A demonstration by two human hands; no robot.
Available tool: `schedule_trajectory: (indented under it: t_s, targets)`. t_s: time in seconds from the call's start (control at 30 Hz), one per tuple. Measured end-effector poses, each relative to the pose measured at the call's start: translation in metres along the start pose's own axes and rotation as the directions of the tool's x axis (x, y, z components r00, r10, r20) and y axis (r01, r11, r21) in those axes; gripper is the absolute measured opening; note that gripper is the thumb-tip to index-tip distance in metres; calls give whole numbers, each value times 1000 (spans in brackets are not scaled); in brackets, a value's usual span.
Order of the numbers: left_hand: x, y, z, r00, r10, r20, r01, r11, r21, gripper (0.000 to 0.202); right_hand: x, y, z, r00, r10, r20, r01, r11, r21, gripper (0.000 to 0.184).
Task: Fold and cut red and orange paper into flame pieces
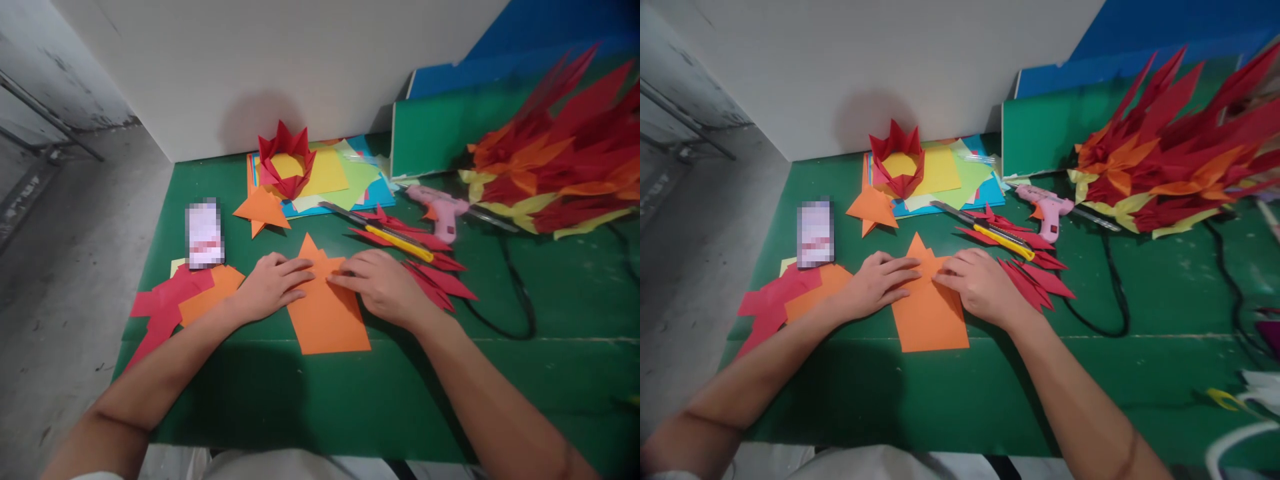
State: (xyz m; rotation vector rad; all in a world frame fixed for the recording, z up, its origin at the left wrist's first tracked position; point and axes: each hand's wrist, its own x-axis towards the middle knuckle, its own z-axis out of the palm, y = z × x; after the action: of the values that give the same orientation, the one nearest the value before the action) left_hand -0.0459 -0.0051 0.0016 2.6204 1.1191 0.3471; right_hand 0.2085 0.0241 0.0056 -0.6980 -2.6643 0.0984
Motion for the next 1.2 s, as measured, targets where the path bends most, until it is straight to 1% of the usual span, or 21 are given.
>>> schedule_trajectory:
  t_s: [0.1, 0.27, 0.33, 0.4, 0.47, 0.53, 0.57, 0.63, 0.7, 0.77, 1.0, 1.07, 1.2]
  targets:
    - [1, 1, -1, 1000, 6, -1, -6, 1000, 5, 41, 1, -2, 3, 999, 20, 34, -20, 1000, -7, 40]
    - [1, 0, 0, 1000, 11, -6, -11, 1000, 17, 40, 0, 4, 6, 999, 19, 39, -18, 1000, -25, 40]
    - [1, 0, 1, 1000, 4, 0, -4, 1000, 26, 40, -1, 7, 6, 1000, 8, 11, -8, 999, -51, 39]
    - [0, 0, 2, 1000, -14, 10, 13, 999, 41, 39, -2, 10, 4, 997, 30, -69, -37, 995, -96, 38]
    - [-1, 0, 2, 999, -40, 19, 39, 998, 54, 39, -3, 13, 2, 975, 107, -196, -138, 979, -151, 37]
    - [-2, 1, 3, 997, -70, 18, 69, 996, 52, 40, -3, 16, -1, 930, 227, -288, -290, 936, -199, 33]
    - [-2, 2, 3, 997, -81, 12, 80, 996, 42, 40, -3, 17, -2, 910, 286, -301, -357, 908, -219, 32]
    - [-3, 3, 3, 996, -88, -9, 88, 996, 11, 38, -2, 21, -2, 887, 375, -270, -441, 861, -252, 35]
    - [-3, 3, 2, 996, -84, -29, 83, 996, -19, 35, -3, 25, 1, 875, 425, -230, -478, 836, -271, 36]
    - [-3, 3, 3, 996, -75, -43, 73, 996, -42, 33, -4, 29, 3, 857, 466, -219, -512, 816, -268, 36]
    - [-3, 1, 3, 998, -16, -66, 10, 996, -90, 25, -4, 31, 3, 759, 610, -228, -649, 736, -190, 34]
    - [-3, 1, 3, 997, -1, -72, -4, 997, -74, 21, -3, 31, 3, 749, 625, -221, -662, 721, -206, 33]
    - [-2, 1, 4, 996, 20, -87, -25, 998, -56, 20, -1, 31, 2, 747, 626, -226, -665, 706, -242, 33]
